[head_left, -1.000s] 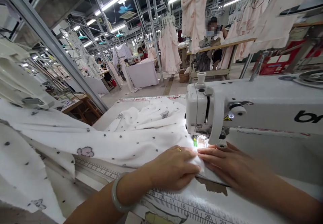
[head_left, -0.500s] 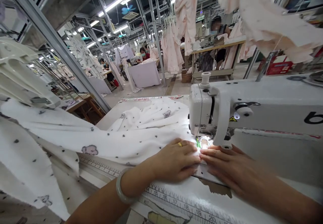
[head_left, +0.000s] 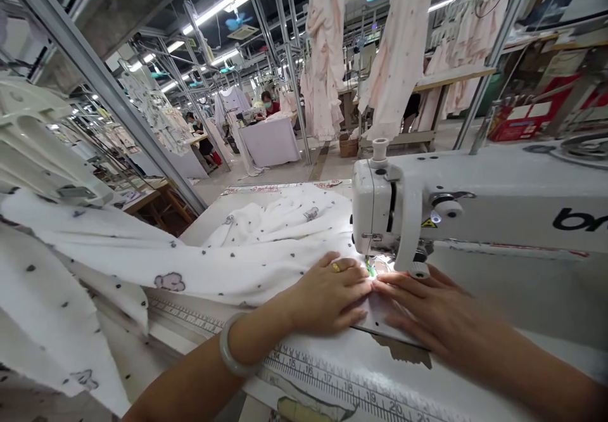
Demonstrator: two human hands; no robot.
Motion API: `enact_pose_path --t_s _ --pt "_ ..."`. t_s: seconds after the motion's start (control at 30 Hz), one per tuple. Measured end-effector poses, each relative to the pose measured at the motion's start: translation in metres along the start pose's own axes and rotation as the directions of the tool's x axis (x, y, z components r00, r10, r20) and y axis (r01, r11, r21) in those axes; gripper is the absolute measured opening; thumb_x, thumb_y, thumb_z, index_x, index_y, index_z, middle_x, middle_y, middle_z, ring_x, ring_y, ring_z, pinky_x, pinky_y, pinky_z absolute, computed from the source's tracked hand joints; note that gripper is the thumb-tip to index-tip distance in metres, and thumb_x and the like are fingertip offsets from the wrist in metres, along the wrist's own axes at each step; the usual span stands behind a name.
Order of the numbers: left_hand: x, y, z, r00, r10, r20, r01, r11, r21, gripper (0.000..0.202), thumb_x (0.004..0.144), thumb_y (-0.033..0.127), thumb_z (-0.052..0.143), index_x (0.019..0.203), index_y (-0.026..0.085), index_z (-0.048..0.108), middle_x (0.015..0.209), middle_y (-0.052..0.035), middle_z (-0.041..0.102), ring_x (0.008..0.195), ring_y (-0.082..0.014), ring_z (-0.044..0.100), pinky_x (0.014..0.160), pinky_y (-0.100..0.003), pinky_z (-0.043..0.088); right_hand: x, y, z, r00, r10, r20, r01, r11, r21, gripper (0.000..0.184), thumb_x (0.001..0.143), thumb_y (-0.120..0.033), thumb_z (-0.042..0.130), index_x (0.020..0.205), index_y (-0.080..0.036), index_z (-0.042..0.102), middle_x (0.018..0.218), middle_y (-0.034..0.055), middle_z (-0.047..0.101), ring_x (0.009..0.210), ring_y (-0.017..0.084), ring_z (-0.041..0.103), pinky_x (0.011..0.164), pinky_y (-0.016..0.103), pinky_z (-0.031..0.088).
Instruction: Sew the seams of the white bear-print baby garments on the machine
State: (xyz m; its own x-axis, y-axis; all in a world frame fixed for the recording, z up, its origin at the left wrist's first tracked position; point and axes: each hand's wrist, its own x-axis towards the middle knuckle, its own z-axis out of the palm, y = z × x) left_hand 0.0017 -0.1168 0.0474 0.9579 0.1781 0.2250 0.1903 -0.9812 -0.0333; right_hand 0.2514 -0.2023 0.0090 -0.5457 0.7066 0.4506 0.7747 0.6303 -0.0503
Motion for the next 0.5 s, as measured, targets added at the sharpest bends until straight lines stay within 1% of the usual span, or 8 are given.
enact_pose_path --t_s 0.1,0.2,0.27,0.33,0.43,0.5 --pt "0.0009 0.0045 -0.0005 1.0 0.009 0.023 -0.009 1.0 0.03 0.036 0.102 0.034 0.048 0.129 0.012 0.057 0.126 -0.011 0.065 0.118 -0.0244 0.056 0.108 -0.042 0.037 0.0012 -0.0014 0.0006 1.0 0.007 0.011 -0.007 1.0 -0.006 0.036 0.104 -0.04 0.052 0.137 -0.026 0.057 0.127 0.0033 0.071 0.106 0.023 0.07 0.11 0.047 0.035" --pt "0.0011 0.0079 0.0004 1.0 -0.015 0.027 0.013 0.999 0.049 0.037 0.104 0.032 0.046 0.133 0.011 0.055 0.126 -0.0113 0.064 0.117 -0.0245 0.057 0.108 -0.042 0.036 0.0014 -0.0041 0.001 0.999 0.029 0.018 -0.03 0.999 0.019 0.034 0.105 -0.039 0.049 0.135 -0.026 0.059 0.128 0.0037 0.071 0.108 0.023 0.069 0.11 0.049 0.035" --pt "0.0008 0.0087 0.0015 0.999 -0.028 0.032 0.027 0.999 0.045 0.037 0.104 0.032 0.047 0.133 0.011 0.055 0.125 -0.0107 0.065 0.115 -0.0242 0.058 0.107 -0.041 0.037 0.0007 -0.0057 0.0016 0.998 0.052 0.045 -0.053 0.998 0.027 0.034 0.106 -0.039 0.047 0.134 -0.026 0.059 0.129 0.0046 0.07 0.111 0.025 0.068 0.109 0.051 0.035" --pt "0.0006 0.0081 0.0027 0.999 -0.036 0.037 0.035 0.999 0.031 0.036 0.104 0.031 0.047 0.133 0.011 0.056 0.125 -0.0096 0.066 0.113 -0.0235 0.059 0.106 -0.04 0.038 -0.0006 -0.0065 0.0025 0.993 0.087 0.084 -0.088 0.996 0.01 0.037 0.106 -0.04 0.047 0.139 -0.026 0.056 0.131 0.0056 0.069 0.118 0.027 0.065 0.11 0.052 0.034" --pt "0.0009 0.0054 0.0039 0.998 -0.058 0.035 0.058 0.998 0.02 0.036 0.104 0.03 0.046 0.133 0.011 0.057 0.128 -0.0088 0.067 0.116 -0.0232 0.06 0.111 -0.041 0.035 -0.0023 -0.0061 0.0038 0.987 0.119 0.105 -0.116 0.992 -0.042 0.046 0.105 -0.044 0.047 0.148 -0.026 0.048 0.134 0.0073 0.067 0.124 0.029 0.061 0.111 0.055 0.032" --pt "0.0014 0.0034 0.0038 0.995 -0.083 0.049 0.082 0.996 0.021 0.038 0.104 0.032 0.044 0.134 0.011 0.056 0.13 -0.0096 0.066 0.12 -0.0237 0.059 0.117 -0.042 0.031 -0.0028 -0.0046 0.004 0.988 0.121 0.094 -0.117 0.992 -0.049 0.047 0.106 -0.047 0.046 0.148 -0.025 0.048 0.132 0.008 0.068 0.121 0.029 0.063 0.111 0.055 0.032"
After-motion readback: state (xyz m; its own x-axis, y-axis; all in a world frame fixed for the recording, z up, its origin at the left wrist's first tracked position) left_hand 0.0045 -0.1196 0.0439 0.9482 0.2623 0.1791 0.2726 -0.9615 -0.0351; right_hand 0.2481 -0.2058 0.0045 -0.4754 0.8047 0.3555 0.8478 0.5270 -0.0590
